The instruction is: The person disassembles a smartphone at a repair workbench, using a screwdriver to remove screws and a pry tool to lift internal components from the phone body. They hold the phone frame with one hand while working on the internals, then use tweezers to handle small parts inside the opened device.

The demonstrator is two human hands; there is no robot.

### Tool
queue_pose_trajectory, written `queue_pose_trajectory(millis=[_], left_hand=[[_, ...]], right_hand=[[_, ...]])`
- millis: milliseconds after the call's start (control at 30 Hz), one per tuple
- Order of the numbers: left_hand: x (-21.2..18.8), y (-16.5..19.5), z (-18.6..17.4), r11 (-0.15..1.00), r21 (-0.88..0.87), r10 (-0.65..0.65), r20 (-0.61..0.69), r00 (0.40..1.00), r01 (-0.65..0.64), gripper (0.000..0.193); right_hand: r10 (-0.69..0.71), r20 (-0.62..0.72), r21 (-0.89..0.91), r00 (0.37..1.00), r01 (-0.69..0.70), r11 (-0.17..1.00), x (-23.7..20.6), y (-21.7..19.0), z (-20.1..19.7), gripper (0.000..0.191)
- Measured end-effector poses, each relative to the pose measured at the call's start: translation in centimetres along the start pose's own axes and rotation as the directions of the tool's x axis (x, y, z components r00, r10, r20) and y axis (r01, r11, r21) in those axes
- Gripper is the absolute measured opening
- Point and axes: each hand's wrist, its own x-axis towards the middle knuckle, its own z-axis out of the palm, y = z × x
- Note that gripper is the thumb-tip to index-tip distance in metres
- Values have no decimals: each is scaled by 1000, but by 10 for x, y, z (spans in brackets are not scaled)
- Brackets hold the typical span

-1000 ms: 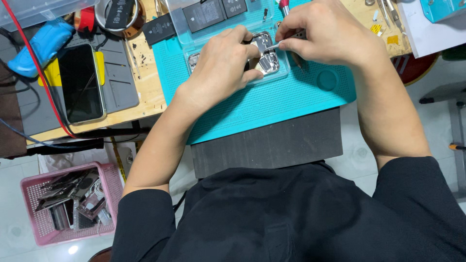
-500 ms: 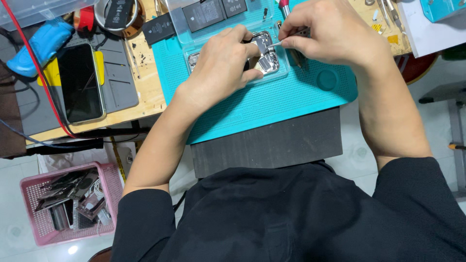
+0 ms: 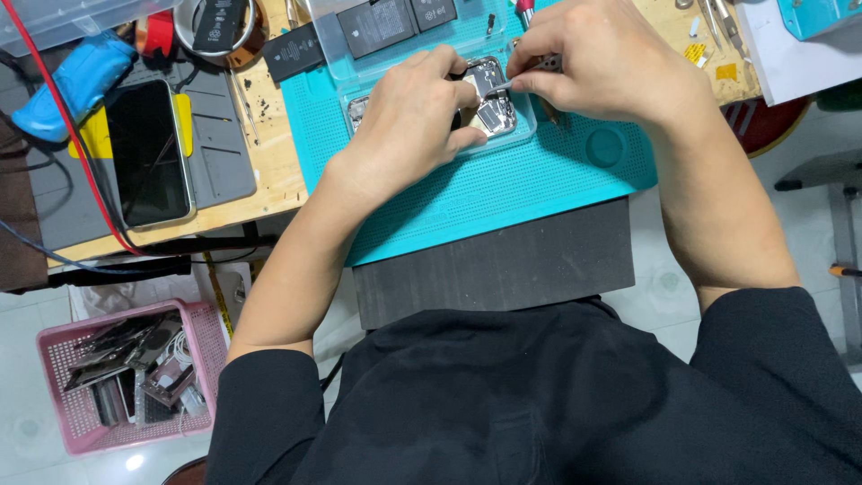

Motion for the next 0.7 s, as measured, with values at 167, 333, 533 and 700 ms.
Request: queue_pose_trajectory(millis=[167, 333, 533, 700], left_hand=[[1, -1, 1, 1000, -1, 12, -15, 1000, -12, 33], [0, -1, 1, 1000, -7, 8, -7, 1000, -8, 34], [0, -1, 0, 1000, -19, 13, -14, 1000, -13, 38], [1, -1, -1, 1000, -15, 3, -5, 1000, -3, 38]], right_hand=[[19, 9, 70, 1000, -20, 997, 1, 2, 1, 16], [-3, 0, 104, 1000, 3, 995, -1, 9, 1, 15], [-26, -41, 72, 999, 29, 997, -8, 13, -1, 13], [8, -77, 86, 997, -1, 996, -14, 15, -1, 11]])
